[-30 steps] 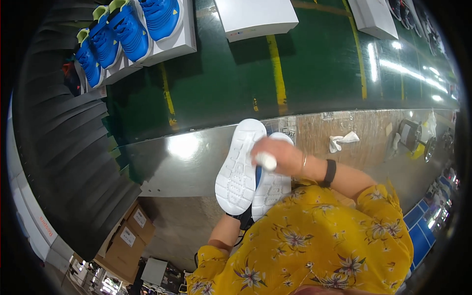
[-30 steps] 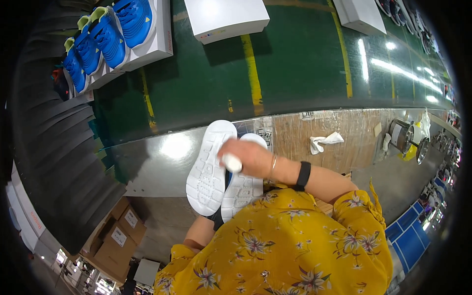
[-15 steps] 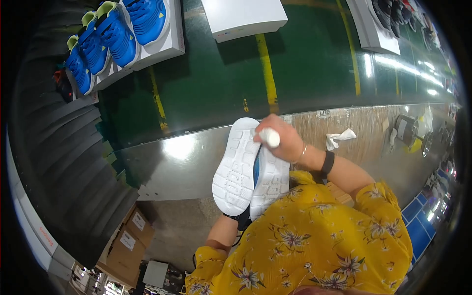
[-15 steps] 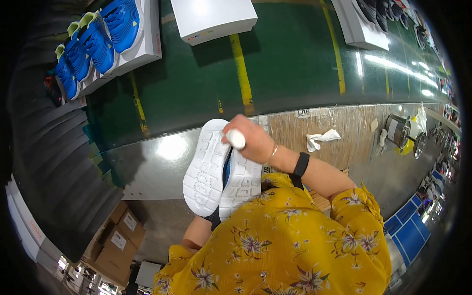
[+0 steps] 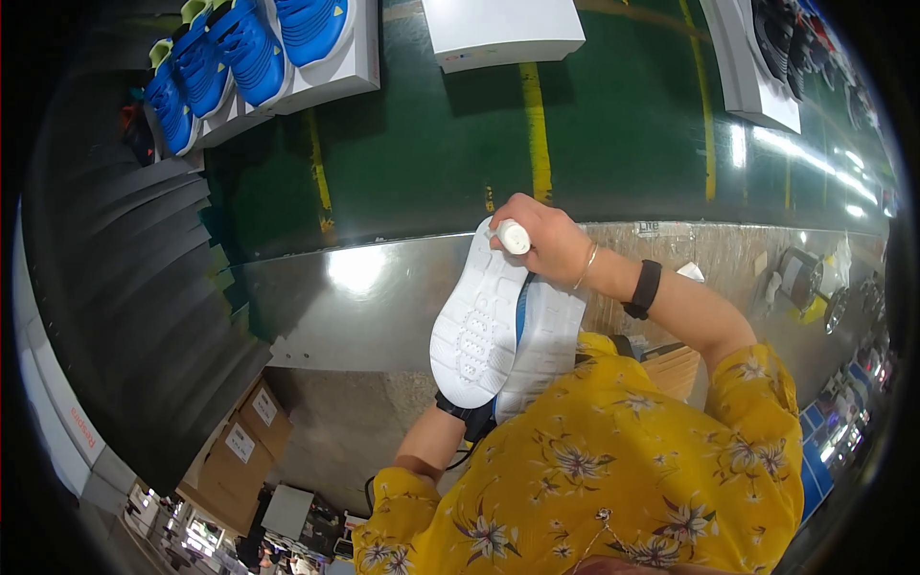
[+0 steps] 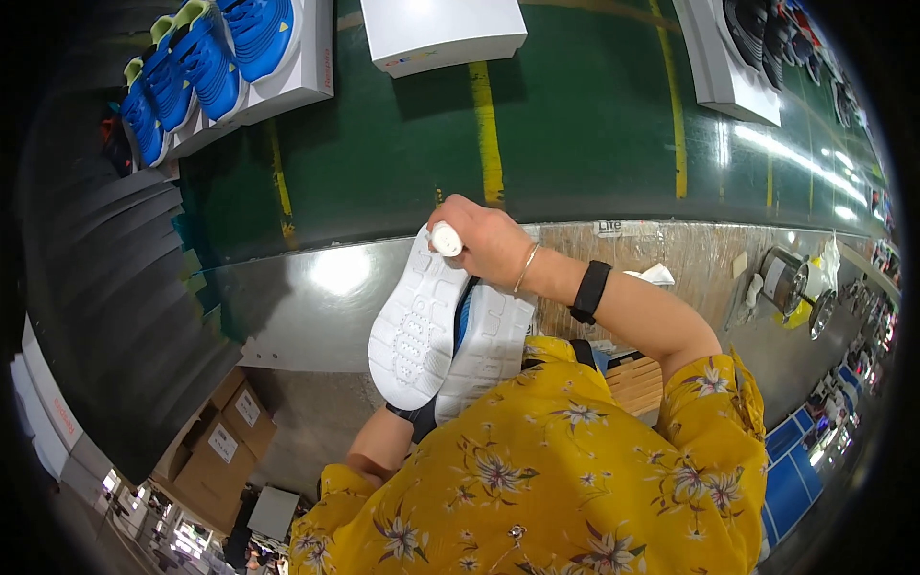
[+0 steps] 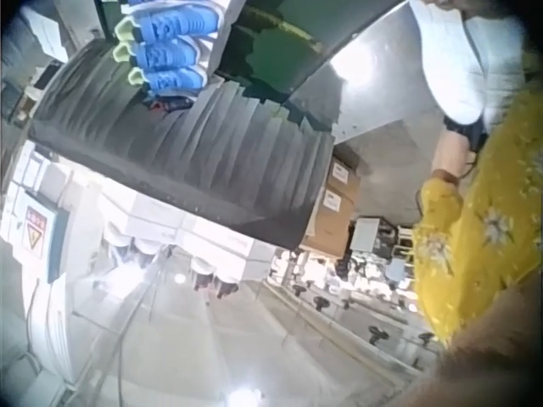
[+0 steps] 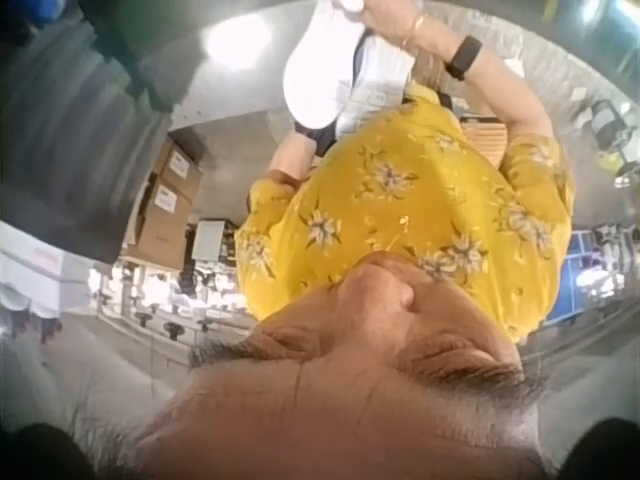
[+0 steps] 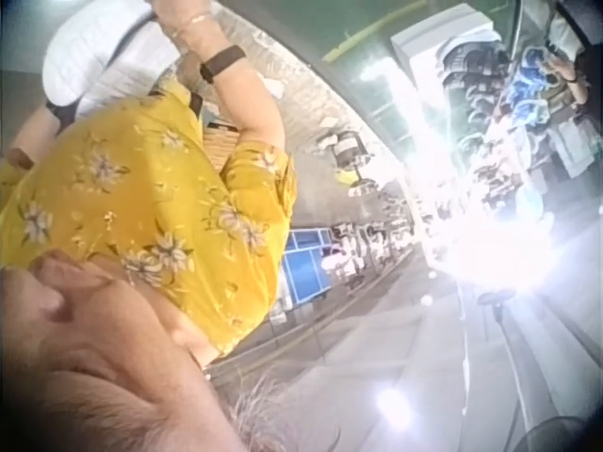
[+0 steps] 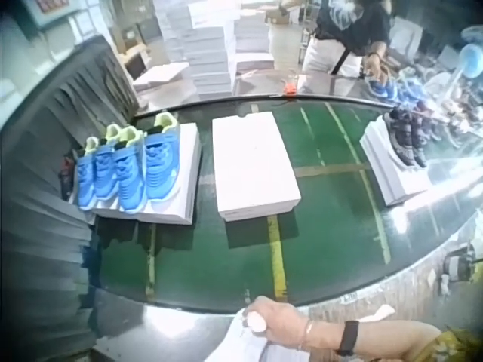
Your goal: Inspecting shoe outsoles and packing shoes into boxes on an assembly line.
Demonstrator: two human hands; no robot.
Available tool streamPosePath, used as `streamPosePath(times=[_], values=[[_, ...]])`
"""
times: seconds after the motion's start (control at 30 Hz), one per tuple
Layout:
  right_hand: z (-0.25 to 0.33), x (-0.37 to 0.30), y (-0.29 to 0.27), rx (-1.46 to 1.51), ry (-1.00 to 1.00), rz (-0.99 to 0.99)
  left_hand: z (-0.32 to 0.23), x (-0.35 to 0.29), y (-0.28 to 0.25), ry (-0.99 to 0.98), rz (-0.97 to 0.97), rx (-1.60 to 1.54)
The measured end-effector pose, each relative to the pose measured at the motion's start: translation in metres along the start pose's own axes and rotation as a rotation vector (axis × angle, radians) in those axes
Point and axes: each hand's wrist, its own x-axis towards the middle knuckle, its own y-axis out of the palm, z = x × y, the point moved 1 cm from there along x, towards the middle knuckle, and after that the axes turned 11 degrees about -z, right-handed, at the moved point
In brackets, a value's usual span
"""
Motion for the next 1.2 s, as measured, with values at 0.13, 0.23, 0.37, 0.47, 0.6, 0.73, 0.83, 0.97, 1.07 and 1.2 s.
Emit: streamPosePath(times=[0.13,0.23,0.37,0.47,0.6,0.73,0.83,0.97,1.07,1.2], values=[[0.037,-0.011,0.02,0.061,-0.087,0.154,-0.005,0.007,0.003,-0.13,-0.04,0.149],[0.057,-0.008,0.028,0.121,-0.241,0.302,0.084,-0.021,-0.004,0.0,-0.188,0.785],[-0.003,0.019,0.008,0.03,0.027,0.025,-0.013,0.009,0.016,0.392,-0.065,0.623],[0.002,0.014,0.009,0.001,-0.006,0.035,0.01,0.005,0.021,0.361,-0.063,0.576],[0.073,-0.015,0.031,0.236,-0.208,0.367,0.052,-0.007,0.02,0.262,-0.159,0.587],[0.032,-0.007,0.027,0.129,-0.184,0.149,0.057,-0.009,0.016,0.167,-0.232,0.597],[-0.01,0.009,0.005,-0.004,-0.026,0.048,0.014,0.01,0.027,0.486,-0.138,0.742],[0.059,-0.013,0.028,0.136,-0.23,0.251,0.038,0.039,0.057,-0.172,-0.591,0.421],[0.054,-0.015,0.035,0.157,-0.3,0.286,0.033,0.038,0.052,-0.293,-0.923,0.875],[-0.025,0.011,-0.003,-0.012,0.097,0.026,0.033,0.011,0.024,0.427,-0.076,0.704]])
